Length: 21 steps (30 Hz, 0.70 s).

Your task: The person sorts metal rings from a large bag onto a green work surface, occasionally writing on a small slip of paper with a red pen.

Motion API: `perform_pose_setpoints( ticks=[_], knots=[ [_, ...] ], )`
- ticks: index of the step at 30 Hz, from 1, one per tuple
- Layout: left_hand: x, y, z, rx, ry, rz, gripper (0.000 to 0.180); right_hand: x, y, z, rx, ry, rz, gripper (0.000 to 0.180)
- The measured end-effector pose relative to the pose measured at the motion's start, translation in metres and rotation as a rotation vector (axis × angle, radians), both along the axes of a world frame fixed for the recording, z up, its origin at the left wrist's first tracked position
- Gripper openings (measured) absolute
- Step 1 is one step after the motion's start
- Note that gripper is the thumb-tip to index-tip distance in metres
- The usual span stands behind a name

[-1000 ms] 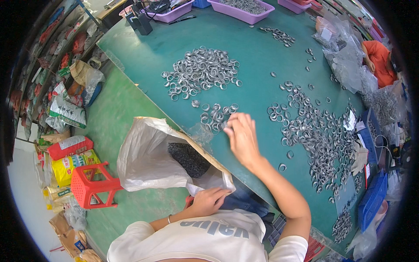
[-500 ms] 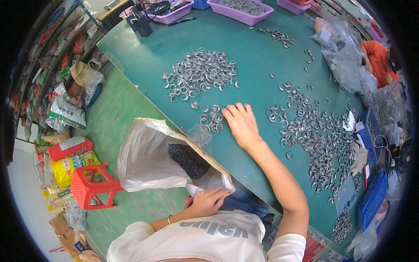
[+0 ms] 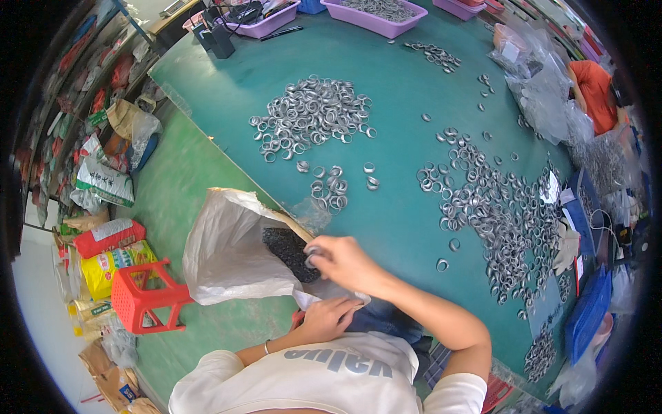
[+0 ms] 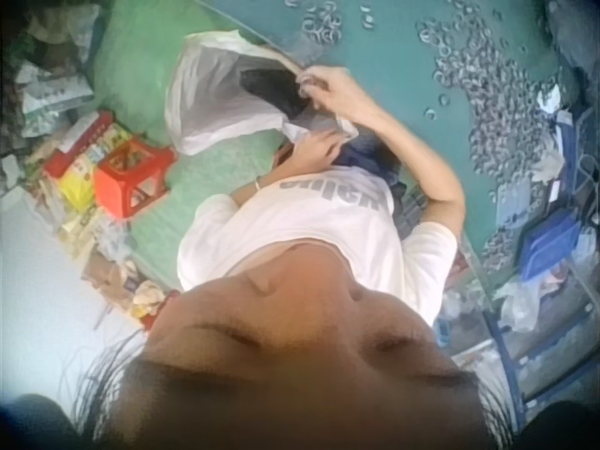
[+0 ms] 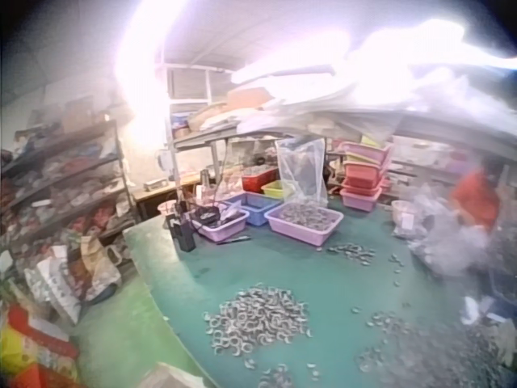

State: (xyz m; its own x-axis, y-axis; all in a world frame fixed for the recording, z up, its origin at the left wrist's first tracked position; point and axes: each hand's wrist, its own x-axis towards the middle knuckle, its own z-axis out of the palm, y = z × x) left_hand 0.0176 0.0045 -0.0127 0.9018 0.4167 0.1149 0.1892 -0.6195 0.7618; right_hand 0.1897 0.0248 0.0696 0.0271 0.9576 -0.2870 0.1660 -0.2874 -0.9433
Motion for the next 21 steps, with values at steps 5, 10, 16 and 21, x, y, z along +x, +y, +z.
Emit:
perform_pose_setpoints(
  ticks=[5,10,16,21],
  knots=[
    [-0.003,0.001,0.002,0.012,0.015,0.002,0.027,0.015,0.012,-0.006,0.402,-0.380,-0.167,0.027],
    [-0.001,0.000,0.000,-0.001,0.001,0.004,0.025,0.061,0.017,-0.023,0.375,-1.098,-0.470,0.042],
    [-0.003,0.001,0.000,-0.008,0.028,-0.018,0.022,0.080,0.016,-0.048,0.424,-1.212,-0.372,0.029],
    [-0.002,0.001,0.003,-0.013,0.054,-0.010,0.022,0.071,0.011,-0.040,0.508,-1.090,-0.420,0.019]
  ],
)
